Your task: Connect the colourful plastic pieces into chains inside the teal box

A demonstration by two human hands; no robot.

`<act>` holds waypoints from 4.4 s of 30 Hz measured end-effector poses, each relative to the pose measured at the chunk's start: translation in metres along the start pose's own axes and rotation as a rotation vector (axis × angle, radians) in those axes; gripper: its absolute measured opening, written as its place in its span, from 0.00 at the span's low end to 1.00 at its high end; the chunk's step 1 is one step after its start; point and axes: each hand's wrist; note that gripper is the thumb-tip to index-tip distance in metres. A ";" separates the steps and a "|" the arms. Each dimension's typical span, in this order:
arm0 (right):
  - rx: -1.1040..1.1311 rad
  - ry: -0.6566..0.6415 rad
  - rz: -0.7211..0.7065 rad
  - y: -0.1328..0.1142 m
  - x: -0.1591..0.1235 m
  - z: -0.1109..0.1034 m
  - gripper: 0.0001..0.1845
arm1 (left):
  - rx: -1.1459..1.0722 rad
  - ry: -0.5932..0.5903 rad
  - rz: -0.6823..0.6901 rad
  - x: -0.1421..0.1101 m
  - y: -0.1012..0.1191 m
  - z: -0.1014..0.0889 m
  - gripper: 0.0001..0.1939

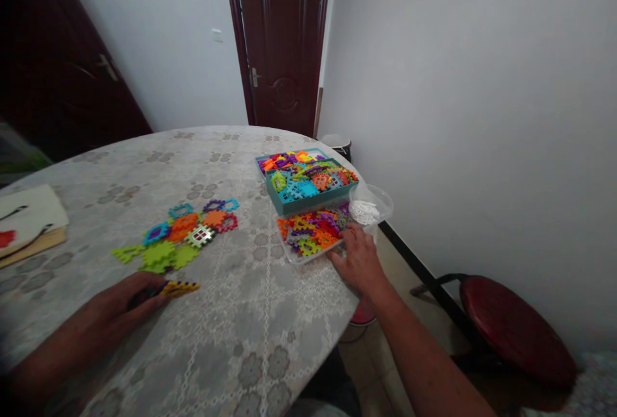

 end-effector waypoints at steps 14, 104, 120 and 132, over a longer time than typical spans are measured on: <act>0.068 0.010 -0.042 -0.001 0.018 0.015 0.22 | 0.024 0.013 -0.019 0.000 0.003 0.000 0.29; -0.037 0.095 0.073 -0.041 0.127 0.016 0.16 | 0.058 0.418 -0.035 -0.018 0.032 -0.047 0.21; 0.534 -0.343 -0.402 -0.241 0.106 0.061 0.20 | 0.339 0.304 -0.012 0.020 -0.009 -0.034 0.32; 0.599 -0.228 -0.395 -0.261 0.099 0.127 0.24 | 0.340 0.335 0.126 0.012 -0.002 -0.003 0.23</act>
Point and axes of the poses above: each hand's wrist, its own x-axis towards the middle knuckle, its own z-axis out of the palm, y = z × x, and after that the axes turned 11 degrees about y, right-handed
